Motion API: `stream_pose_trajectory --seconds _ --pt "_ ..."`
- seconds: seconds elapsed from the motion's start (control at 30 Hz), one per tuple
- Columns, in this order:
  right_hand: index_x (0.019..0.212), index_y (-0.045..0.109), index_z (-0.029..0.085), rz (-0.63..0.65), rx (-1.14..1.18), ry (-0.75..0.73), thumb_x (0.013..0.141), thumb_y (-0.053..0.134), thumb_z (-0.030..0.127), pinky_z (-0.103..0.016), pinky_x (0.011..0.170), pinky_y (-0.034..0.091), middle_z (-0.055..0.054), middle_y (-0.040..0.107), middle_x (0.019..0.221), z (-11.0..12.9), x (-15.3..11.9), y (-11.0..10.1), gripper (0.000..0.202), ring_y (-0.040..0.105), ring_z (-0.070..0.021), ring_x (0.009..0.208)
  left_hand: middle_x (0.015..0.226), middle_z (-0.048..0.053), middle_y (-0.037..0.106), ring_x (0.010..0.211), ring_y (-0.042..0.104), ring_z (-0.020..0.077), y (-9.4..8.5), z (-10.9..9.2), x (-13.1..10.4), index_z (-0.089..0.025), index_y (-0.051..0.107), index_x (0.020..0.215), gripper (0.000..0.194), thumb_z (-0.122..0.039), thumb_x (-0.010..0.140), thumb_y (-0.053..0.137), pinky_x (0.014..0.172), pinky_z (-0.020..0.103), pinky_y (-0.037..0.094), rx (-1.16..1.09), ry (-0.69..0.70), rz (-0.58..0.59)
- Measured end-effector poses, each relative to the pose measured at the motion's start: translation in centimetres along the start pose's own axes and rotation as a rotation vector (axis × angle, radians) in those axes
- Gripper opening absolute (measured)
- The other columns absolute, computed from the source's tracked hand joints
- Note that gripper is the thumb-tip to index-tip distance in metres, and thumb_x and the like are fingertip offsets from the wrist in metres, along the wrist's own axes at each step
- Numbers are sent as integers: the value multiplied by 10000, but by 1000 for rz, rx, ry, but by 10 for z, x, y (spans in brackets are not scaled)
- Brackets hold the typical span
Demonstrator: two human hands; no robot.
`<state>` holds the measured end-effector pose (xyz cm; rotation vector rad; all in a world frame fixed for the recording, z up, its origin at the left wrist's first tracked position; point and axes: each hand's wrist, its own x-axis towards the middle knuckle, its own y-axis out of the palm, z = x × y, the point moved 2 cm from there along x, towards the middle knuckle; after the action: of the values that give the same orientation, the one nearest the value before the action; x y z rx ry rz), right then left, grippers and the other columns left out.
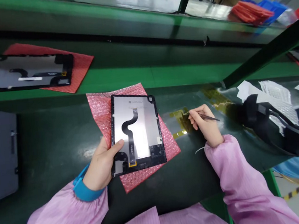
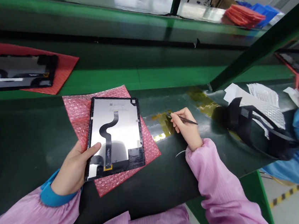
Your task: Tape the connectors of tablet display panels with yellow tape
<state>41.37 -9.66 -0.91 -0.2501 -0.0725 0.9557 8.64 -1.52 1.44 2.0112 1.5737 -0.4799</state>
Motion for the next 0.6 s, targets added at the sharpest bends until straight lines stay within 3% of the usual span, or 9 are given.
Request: stream_pose_trajectory --seconds 0.1,0.2,0.27,0.37,0.43,0.47,0.53,0.6 --pt "880 475 181 -2 -16 24 761 859 576 -218 369 362 -23 657 713 1 8 0 563 532 -106 463 1498 96 571 1332 585 297 -6 3 5 -158 487 1422 892 -553 714 859 1076 308 539 138 93 43" --pt "855 417 198 -49 -24 18 794 819 634 -202 361 339 -10 633 670 1 12 -5 596 530 -103 468 1609 109 440 1497 427 288 -15 7 11 -162 391 1525 739 -461 933 716 1287 387 346 325 331 59" --pt "888 425 199 -83 -24 -3 818 791 659 -197 373 337 21 596 641 0 13 -9 592 491 -88 455 1682 109 318 1563 327 283 -18 9 13 -207 243 1621 763 -361 999 658 1341 450 245 385 521 75" --pt "941 468 193 -90 -22 -21 811 811 633 -205 403 373 28 598 663 1 11 -12 573 499 -89 479 1692 32 289 1563 337 300 -17 10 13 -449 117 1657 838 -228 1023 618 1320 581 255 377 740 117" --pt "940 495 183 -71 -10 -11 808 840 566 -215 419 401 -1 644 720 3 5 -13 531 530 -95 505 1685 -47 286 1589 286 297 -18 9 11 -605 187 1609 837 -180 1021 603 1308 604 254 368 810 62" --pt "930 503 180 -56 -2 3 811 846 533 -219 423 414 -17 665 748 5 -1 -12 506 546 -98 515 1706 -93 228 1622 193 282 -19 8 9 -650 209 1591 843 -160 1020 590 1318 587 223 377 824 21" --pt "903 504 180 -24 12 39 842 827 492 -223 412 419 -36 688 771 7 -17 -10 453 568 -109 519 1735 -173 77 1644 -21 252 -22 6 4 -674 200 1594 896 -135 998 596 1339 537 150 444 860 -62" --pt "868 503 182 6 -35 55 887 787 457 -217 400 409 -30 681 734 8 -37 -8 395 561 -106 493 1731 -216 -29 1632 -126 271 -24 4 -2 -643 162 1626 943 -131 973 608 1351 538 101 612 932 -93"
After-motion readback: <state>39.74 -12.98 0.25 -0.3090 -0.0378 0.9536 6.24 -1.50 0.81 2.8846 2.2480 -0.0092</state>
